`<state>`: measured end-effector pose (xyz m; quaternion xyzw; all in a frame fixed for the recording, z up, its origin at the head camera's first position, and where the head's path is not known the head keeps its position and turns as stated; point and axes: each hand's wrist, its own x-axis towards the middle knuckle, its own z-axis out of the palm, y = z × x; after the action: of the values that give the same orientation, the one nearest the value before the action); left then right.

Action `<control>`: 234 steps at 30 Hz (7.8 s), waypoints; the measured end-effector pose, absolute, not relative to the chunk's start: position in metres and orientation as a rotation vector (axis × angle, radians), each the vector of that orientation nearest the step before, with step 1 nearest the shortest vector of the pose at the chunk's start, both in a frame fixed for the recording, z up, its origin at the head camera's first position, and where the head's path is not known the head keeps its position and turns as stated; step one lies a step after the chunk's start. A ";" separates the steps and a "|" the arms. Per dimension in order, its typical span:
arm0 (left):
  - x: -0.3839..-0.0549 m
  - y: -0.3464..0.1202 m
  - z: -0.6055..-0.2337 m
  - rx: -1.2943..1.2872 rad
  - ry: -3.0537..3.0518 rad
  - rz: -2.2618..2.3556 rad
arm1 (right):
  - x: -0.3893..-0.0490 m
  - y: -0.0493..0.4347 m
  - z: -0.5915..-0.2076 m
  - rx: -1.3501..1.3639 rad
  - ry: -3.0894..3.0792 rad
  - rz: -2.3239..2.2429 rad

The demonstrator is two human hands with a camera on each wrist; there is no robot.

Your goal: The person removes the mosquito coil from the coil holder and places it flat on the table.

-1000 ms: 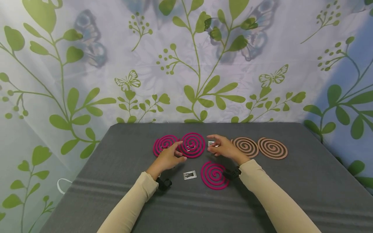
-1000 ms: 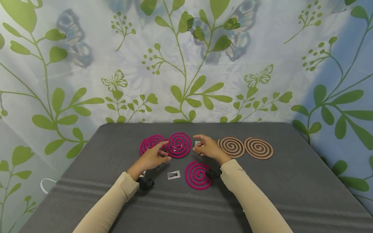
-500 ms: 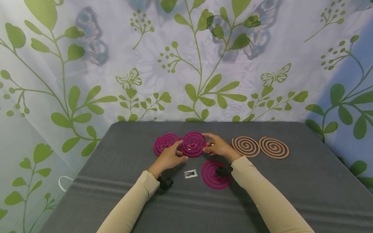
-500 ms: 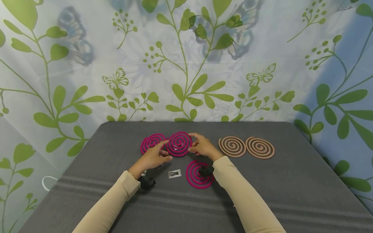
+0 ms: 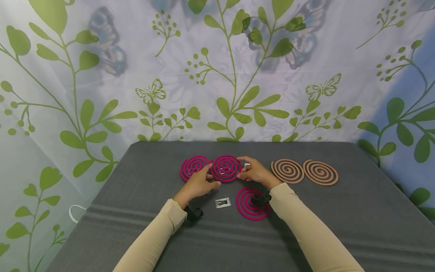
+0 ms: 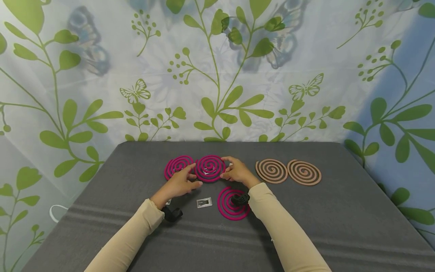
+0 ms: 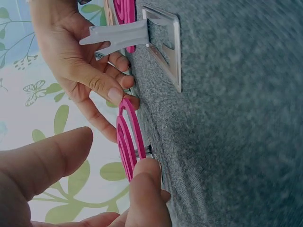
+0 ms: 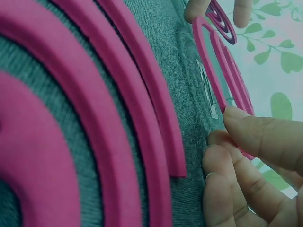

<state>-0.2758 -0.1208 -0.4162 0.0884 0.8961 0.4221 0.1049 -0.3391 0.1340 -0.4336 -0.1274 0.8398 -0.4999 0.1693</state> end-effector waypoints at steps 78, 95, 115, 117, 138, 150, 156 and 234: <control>-0.259 -0.111 -0.389 0.618 2.621 1.565 | -0.289 0.193 -0.407 -0.671 2.055 -1.784; -0.238 -0.087 -0.396 0.713 2.506 1.567 | -0.270 0.221 -0.411 -0.749 1.980 -1.760; -0.224 -0.047 -0.415 0.610 2.390 1.600 | -0.249 0.267 -0.434 -0.854 1.947 -1.736; -0.224 -0.043 -0.418 0.606 2.385 1.602 | -0.247 0.271 -0.435 -0.851 1.935 -1.742; -0.223 -0.001 -0.422 0.545 2.242 1.596 | -0.243 0.325 -0.437 -0.699 1.973 -1.633; -0.227 0.017 -0.422 0.517 2.124 1.589 | -0.251 0.347 -0.439 -0.708 1.927 -1.631; -0.228 0.023 -0.422 0.441 2.001 1.617 | -0.252 0.354 -0.441 -0.677 1.943 -1.612; -0.238 0.021 -0.434 0.413 1.687 1.611 | -0.249 0.354 -0.432 -0.571 2.101 -1.441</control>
<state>-0.2384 0.0215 -0.4344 0.1616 0.6597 0.6300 0.3766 -0.2491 0.3543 -0.4315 -0.2112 0.7764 -0.5327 0.2622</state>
